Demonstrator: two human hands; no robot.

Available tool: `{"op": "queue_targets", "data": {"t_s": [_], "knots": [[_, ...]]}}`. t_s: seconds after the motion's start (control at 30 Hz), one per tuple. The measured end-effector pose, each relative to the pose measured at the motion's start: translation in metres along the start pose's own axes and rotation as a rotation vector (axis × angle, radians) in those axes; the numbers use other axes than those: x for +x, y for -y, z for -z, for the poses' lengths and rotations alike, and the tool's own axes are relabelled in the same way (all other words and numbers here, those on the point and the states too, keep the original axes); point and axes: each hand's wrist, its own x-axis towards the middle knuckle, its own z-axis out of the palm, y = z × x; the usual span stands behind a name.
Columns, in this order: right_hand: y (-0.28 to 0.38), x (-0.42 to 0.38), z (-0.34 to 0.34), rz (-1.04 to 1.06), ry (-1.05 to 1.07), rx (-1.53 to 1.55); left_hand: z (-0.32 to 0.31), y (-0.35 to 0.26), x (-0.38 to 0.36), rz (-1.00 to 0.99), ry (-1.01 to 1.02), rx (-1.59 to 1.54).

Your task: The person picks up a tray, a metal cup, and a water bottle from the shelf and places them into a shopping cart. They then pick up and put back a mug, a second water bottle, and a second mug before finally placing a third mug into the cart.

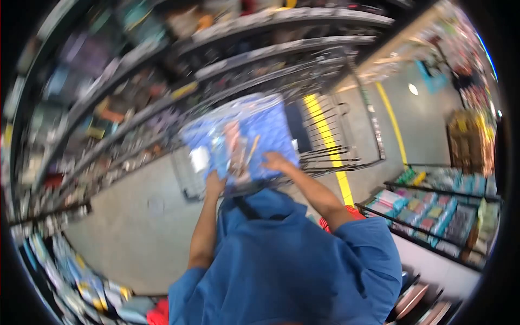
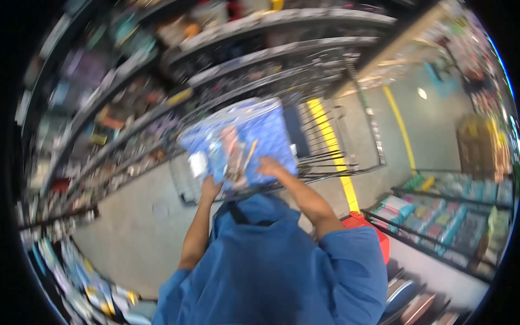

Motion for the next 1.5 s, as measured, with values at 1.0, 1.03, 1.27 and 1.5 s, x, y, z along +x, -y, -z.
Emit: {"op": "queue_targets", "data": {"t_s": [1.0, 1.03, 1.27, 1.5], "knots": [[0.029, -0.034, -0.052, -0.005, -0.019, 0.303, -0.069, -0.103, 0.050, -0.271, 0.302, 0.063], [0.036, -0.038, -0.046, -0.049, 0.023, 0.241, -0.070, -0.109, 0.053, -0.243, 0.326, 0.056], [0.037, -0.064, -0.028, -0.223, -0.146, 0.564, -0.076, -0.123, 0.084, -0.045, 0.476, 0.063], [0.026, -0.066, -0.025, -0.403, -0.099, 0.866, -0.121, -0.102, 0.090, -0.097, 0.671, 0.291]]}}
